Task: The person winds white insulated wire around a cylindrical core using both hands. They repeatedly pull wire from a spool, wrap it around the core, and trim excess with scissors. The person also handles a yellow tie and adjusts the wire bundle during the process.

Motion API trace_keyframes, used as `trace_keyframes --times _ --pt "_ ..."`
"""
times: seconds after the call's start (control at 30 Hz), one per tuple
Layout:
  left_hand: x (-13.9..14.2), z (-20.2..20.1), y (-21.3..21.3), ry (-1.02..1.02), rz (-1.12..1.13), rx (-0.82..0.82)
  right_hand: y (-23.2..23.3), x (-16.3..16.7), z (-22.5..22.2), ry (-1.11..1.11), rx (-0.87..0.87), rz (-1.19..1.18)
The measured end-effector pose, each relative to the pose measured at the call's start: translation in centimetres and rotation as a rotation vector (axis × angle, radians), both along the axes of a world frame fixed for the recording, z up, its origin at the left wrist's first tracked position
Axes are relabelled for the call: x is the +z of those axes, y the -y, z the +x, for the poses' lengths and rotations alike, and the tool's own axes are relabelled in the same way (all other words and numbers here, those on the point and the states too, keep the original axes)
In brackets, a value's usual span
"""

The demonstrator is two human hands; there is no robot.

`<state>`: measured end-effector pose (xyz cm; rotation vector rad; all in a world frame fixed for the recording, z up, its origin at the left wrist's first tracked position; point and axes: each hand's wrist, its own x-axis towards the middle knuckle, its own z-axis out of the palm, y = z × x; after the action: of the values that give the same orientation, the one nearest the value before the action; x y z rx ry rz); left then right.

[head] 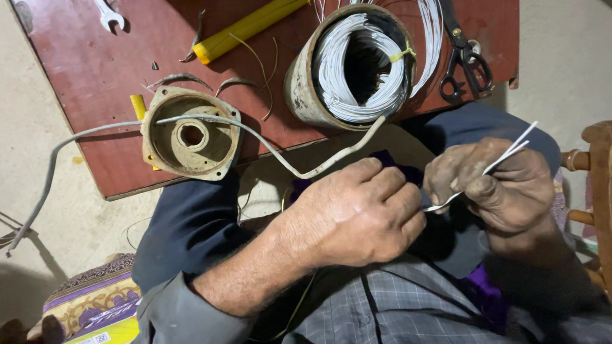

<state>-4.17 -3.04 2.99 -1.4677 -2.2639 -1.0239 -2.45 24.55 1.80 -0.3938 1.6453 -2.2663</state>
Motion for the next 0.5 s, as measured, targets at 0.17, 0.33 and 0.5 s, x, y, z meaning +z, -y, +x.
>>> trace_keyframes --times 0.17,0.33,0.5 --pt "-1.2 -0.2 0.2 0.051 -0.053 0.007 0.0 -1.1 1.0 -0.255 0.061 0.224" --pt "-2.1 -1.2 -0.2 -0.073 -0.201 0.336 -0.3 -1.9 -0.1 -0.308 -0.025 0.129" --pt "-2.6 -3.6 0.1 0.145 -0.174 0.469 -1.2 -2.6 -3.6 -0.486 -0.125 0.264"
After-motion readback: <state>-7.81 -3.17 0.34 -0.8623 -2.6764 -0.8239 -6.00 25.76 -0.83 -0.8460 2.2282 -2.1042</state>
